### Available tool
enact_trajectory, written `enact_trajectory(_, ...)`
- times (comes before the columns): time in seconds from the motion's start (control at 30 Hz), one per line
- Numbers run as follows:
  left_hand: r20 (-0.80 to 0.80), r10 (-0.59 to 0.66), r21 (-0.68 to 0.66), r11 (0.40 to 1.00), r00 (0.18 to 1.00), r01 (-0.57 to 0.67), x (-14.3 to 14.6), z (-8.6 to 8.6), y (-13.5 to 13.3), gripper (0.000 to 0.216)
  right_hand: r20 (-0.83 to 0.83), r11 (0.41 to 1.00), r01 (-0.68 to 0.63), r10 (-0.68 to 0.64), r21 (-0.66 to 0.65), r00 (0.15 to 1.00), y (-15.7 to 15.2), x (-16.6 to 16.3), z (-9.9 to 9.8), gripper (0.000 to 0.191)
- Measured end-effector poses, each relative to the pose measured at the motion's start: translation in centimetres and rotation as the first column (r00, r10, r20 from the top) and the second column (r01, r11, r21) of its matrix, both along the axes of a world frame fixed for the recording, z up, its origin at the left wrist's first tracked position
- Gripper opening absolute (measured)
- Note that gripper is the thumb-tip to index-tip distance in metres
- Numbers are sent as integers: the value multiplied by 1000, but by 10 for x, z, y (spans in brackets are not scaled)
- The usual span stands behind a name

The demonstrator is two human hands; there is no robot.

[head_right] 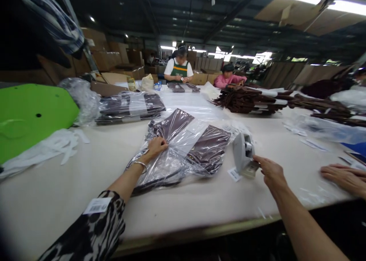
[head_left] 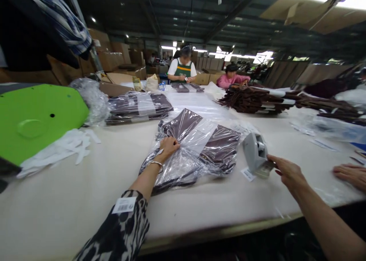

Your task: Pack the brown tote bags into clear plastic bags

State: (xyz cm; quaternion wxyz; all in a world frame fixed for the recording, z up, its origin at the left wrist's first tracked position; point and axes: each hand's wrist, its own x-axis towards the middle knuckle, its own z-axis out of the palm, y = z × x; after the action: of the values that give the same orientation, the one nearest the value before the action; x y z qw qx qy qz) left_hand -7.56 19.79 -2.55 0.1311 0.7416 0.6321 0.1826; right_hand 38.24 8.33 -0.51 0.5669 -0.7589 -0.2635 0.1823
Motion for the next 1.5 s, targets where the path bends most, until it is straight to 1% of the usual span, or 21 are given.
enact_trajectory(0.1, 7, 0, 6, 1000, 1000, 0, 1, 1, -1, 17, -50, 998, 51, -49, 41, 998, -5, -9, 9, 23)
enact_trajectory(0.23, 22, -5, 3, 1000, 1000, 5, 1, 4, -3, 17, -107, 992, 83, -73, 97, 992, -36, -22, 18, 32)
enact_trajectory(0.37, 35, -8, -5, 1000, 999, 9, 1, 6, 0, 17, -296, 997, 26, -4, 73, 955, -63, -33, 6, 26)
enact_trajectory(0.53, 44, 1, -22, 1000, 999, 0, 1, 5, 4, 15, -414, 999, 20, -3, 37, 910, -61, -38, -13, 24)
enact_trajectory(0.67, 60, 11, -31, 999, 998, -9, 1, 5, 5, 14, -450, 999, 44, -51, -26, 891, -60, -33, -19, 24)
enact_trajectory(0.8, 92, 31, -46, 999, 995, -27, 1, 4, 2, 14, -408, 989, 67, -114, -128, 906, -79, -26, -20, 29)
enact_trajectory(0.87, 107, 44, -54, 998, 993, -38, 1, 4, 1, 13, -381, 989, -18, -40, -147, 924, -83, -33, -12, 29)
enact_trajectory(0.9, 112, 49, -58, 997, 992, -43, 1, 5, 1, 13, -370, 982, -127, 67, -141, 927, -82, -42, -5, 30)
enact_trajectory(0.93, 117, 54, -63, 997, 992, -47, 1, 5, 1, 13, -357, 954, -273, 212, -128, 910, -78, -57, 4, 32)
enact_trajectory(0.97, 120, 58, -69, 996, 991, -50, 1, 6, 0, 12, -345, 883, -455, 395, -114, 852, -71, -76, 16, 35)
enact_trajectory(1.0, 123, 60, -75, 996, 991, -51, 1, 7, 0, 12, -325, 778, -620, 563, -102, 760, -63, -99, 30, 38)
enact_trajectory(1.03, 125, 60, -82, 995, 990, -50, 1, 8, -1, 12, -303, 646, -757, 704, -103, 642, -52, -125, 44, 37)
enact_trajectory(1.07, 128, 60, -89, 995, 990, -49, 1, 8, -1, 12, -291, 487, -867, 818, -110, 496, -40, -154, 58, 35)
enact_trajectory(1.1, 130, 59, -93, 995, 990, -47, 1, 9, -1, 11, -299, 318, -941, 892, -115, 338, -26, -182, 71, 34)
enact_trajectory(1.17, 136, 60, -98, 994, 989, -47, 1, 10, -1, 10, -331, 9, -987, 942, -159, 62, 4, -233, 87, 33)
enact_trajectory(1.2, 137, 63, -98, 994, 989, -50, 1, 9, -1, 10, -337, -113, -972, 941, -207, -37, 20, -254, 90, 31)
enact_trajectory(1.23, 139, 67, -97, 994, 988, -54, 1, 9, 0, 10, -318, -187, -940, 944, -284, -92, 37, -271, 89, 29)
enact_trajectory(1.27, 140, 71, -97, 994, 988, -58, 1, 9, 1, 9, -279, -218, -898, 954, -382, -113, 54, -285, 84, 26)
enact_trajectory(1.3, 141, 75, -97, 993, 987, -62, 2, 8, 2, 9, -228, -211, -851, 967, -481, -112, 72, -295, 77, 23)
enact_trajectory(1.4, 141, 84, -105, 992, 986, -70, 3, 7, 4, 7, -88, -108, -727, 994, -678, -66, 117, -309, 49, 18)
enact_trajectory(1.5, 137, 91, -113, 991, 986, -76, 4, 7, 5, 7, -35, -54, -663, 999, -747, -42, 144, -310, 30, 16)
